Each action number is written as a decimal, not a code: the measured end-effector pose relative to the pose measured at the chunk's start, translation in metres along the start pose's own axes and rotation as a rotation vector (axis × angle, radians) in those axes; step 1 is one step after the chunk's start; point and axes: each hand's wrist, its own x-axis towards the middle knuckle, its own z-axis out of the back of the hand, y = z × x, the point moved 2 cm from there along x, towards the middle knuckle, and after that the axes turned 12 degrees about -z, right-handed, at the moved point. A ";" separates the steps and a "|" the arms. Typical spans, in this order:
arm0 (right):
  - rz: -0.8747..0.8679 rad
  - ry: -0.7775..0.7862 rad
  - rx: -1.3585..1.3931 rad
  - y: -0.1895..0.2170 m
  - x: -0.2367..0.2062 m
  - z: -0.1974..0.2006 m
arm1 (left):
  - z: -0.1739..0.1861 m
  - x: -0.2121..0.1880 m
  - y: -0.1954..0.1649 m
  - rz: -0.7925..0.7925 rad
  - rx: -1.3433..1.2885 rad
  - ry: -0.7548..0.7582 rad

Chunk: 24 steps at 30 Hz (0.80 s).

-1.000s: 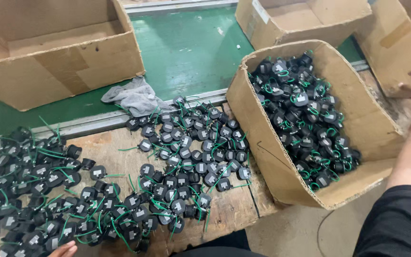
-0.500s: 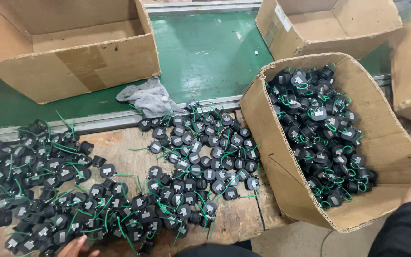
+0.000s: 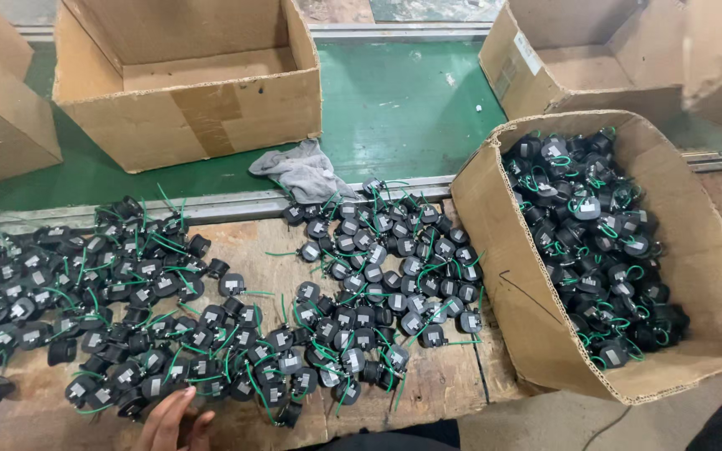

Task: The person picks up black power plug components with green wires from a workbench, turns and checks each one by hand, and sets them back on the bench. They occasionally gather several plugs in one hand, move a filled cardboard box aside, and continue handling the plugs one at a time.

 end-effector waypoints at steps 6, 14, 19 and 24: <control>0.410 -0.058 0.075 0.082 0.033 -0.015 | 0.001 -0.009 0.004 0.026 0.028 0.071; 0.336 0.352 0.111 0.194 0.025 -0.038 | -0.005 -0.022 0.028 -0.029 0.027 0.074; 0.333 0.359 0.097 0.223 -0.052 0.058 | -0.007 0.022 0.019 -0.106 -0.034 0.082; -0.026 0.322 0.123 0.242 -0.161 0.147 | -0.030 0.130 -0.074 -0.225 -0.364 -0.021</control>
